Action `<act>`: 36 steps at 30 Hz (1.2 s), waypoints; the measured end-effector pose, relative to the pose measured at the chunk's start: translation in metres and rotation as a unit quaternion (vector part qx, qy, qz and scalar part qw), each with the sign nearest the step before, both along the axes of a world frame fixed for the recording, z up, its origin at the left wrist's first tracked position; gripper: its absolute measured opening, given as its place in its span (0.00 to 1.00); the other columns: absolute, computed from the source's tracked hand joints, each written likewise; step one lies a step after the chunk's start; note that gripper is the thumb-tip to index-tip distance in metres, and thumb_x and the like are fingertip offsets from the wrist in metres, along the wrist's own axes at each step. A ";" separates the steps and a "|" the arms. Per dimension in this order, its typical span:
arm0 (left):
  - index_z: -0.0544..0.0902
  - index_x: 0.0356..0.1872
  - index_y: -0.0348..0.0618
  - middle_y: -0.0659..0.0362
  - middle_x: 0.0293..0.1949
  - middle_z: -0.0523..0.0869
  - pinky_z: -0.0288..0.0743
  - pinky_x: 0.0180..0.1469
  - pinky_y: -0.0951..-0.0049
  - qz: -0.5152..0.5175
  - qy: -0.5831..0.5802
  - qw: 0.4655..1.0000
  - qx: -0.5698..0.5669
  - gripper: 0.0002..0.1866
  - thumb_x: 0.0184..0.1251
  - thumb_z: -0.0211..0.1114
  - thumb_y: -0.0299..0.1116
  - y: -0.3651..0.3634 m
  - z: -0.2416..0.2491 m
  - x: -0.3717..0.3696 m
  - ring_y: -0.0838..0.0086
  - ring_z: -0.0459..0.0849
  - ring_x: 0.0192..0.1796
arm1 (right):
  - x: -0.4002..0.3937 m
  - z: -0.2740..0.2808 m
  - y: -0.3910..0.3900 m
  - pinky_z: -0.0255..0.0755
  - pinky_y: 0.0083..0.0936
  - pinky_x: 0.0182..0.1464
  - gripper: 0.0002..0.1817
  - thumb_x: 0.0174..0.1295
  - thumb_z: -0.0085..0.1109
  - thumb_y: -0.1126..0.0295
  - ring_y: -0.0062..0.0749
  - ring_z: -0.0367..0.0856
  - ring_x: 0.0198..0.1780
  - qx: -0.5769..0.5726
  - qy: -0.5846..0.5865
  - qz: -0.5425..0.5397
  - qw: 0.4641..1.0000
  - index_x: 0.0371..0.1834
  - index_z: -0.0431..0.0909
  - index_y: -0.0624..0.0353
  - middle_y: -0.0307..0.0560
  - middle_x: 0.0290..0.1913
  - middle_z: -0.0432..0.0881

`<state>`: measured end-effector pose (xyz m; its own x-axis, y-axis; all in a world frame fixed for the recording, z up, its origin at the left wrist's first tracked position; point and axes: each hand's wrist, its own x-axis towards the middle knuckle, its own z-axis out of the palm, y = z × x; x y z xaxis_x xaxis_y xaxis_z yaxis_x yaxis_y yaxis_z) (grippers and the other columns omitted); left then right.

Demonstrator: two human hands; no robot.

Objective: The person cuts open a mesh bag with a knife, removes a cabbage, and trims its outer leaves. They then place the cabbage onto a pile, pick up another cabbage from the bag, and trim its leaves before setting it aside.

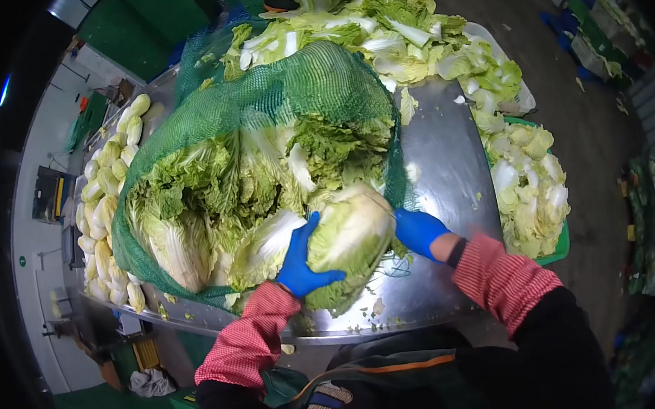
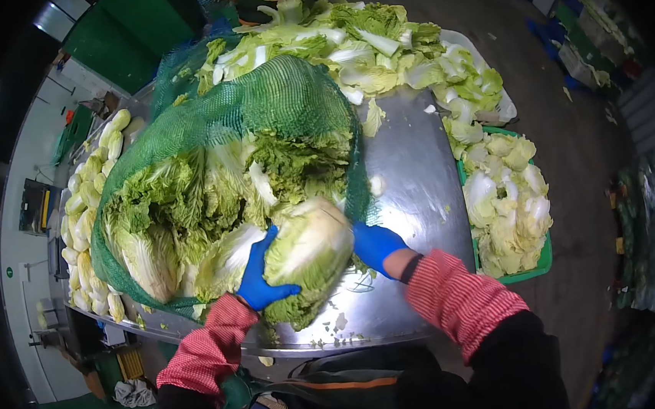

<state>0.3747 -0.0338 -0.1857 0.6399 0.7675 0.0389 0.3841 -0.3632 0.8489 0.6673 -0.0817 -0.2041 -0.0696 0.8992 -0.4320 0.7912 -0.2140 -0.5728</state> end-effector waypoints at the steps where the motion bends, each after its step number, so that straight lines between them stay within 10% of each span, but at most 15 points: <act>1: 0.56 0.74 0.41 0.44 0.64 0.67 0.58 0.70 0.59 -0.001 0.012 1.000 0.003 0.63 0.35 0.83 0.50 -0.005 0.004 0.001 0.53 0.67 0.66 | -0.002 -0.006 -0.006 0.75 0.47 0.49 0.14 0.65 0.46 0.66 0.58 0.82 0.46 0.002 -0.012 -0.005 1.000 0.48 0.73 0.61 0.65 0.43 0.82; 8: 0.59 0.73 0.41 0.41 0.64 0.66 0.59 0.69 0.55 0.027 0.027 0.998 0.047 0.60 0.36 0.81 0.51 -0.030 0.010 0.012 0.48 0.65 0.65 | 0.011 -0.075 -0.001 0.79 0.41 0.39 0.13 0.64 0.48 0.65 0.51 0.85 0.38 0.034 -0.056 0.037 0.997 0.43 0.78 0.61 0.60 0.39 0.85; 15: 0.66 0.71 0.46 0.41 0.64 0.65 0.59 0.69 0.48 0.006 0.039 0.981 0.192 0.54 0.39 0.80 0.55 -0.077 0.001 -0.011 0.46 0.65 0.66 | 0.050 0.057 0.011 0.74 0.26 0.22 0.14 0.62 0.51 0.60 0.27 0.77 0.22 -0.232 0.105 0.073 0.964 0.34 0.80 0.59 0.43 0.27 0.81; 21: 0.77 0.57 0.37 0.54 0.44 0.84 0.75 0.52 0.70 0.118 -0.014 0.993 -0.022 0.28 0.56 0.73 0.36 -0.015 0.011 0.004 0.69 0.82 0.46 | 0.036 0.034 -0.022 0.75 0.42 0.53 0.18 0.62 0.51 0.60 0.54 0.83 0.46 -0.006 -0.114 0.052 0.992 0.50 0.79 0.58 0.60 0.42 0.84; 25: 0.77 0.58 0.33 0.56 0.51 0.83 0.73 0.56 0.72 0.249 -0.048 0.914 -0.315 0.26 0.60 0.71 0.34 0.025 0.006 -0.020 0.73 0.80 0.51 | 0.029 0.062 -0.039 0.75 0.38 0.52 0.26 0.62 0.55 0.48 0.50 0.84 0.46 -0.035 0.139 -0.140 0.980 0.52 0.78 0.59 0.57 0.42 0.85; 31: 0.64 0.70 0.38 0.41 0.61 0.74 0.67 0.63 0.60 0.233 0.120 0.935 0.240 0.38 0.60 0.69 0.37 0.018 0.048 -0.006 0.50 0.73 0.62 | -0.002 0.012 -0.040 0.74 0.37 0.47 0.34 0.55 0.62 0.39 0.49 0.83 0.42 0.128 0.144 -0.184 0.964 0.50 0.75 0.58 0.55 0.41 0.83; 33: 0.64 0.70 0.39 0.39 0.60 0.74 0.65 0.64 0.60 0.130 0.057 0.945 0.296 0.38 0.60 0.70 0.38 0.002 0.063 0.022 0.48 0.74 0.61 | -0.011 0.031 -0.051 0.74 0.39 0.45 0.34 0.54 0.63 0.38 0.49 0.83 0.41 0.122 0.131 -0.213 0.960 0.47 0.74 0.59 0.54 0.38 0.83; 36: 0.71 0.65 0.37 0.39 0.58 0.77 0.67 0.64 0.60 0.050 0.123 0.990 0.039 0.33 0.64 0.66 0.46 -0.022 0.028 0.052 0.50 0.76 0.60 | -0.017 0.033 -0.072 0.74 0.38 0.41 0.30 0.54 0.65 0.43 0.48 0.82 0.38 0.146 0.147 -0.246 0.947 0.44 0.72 0.59 0.53 0.35 0.81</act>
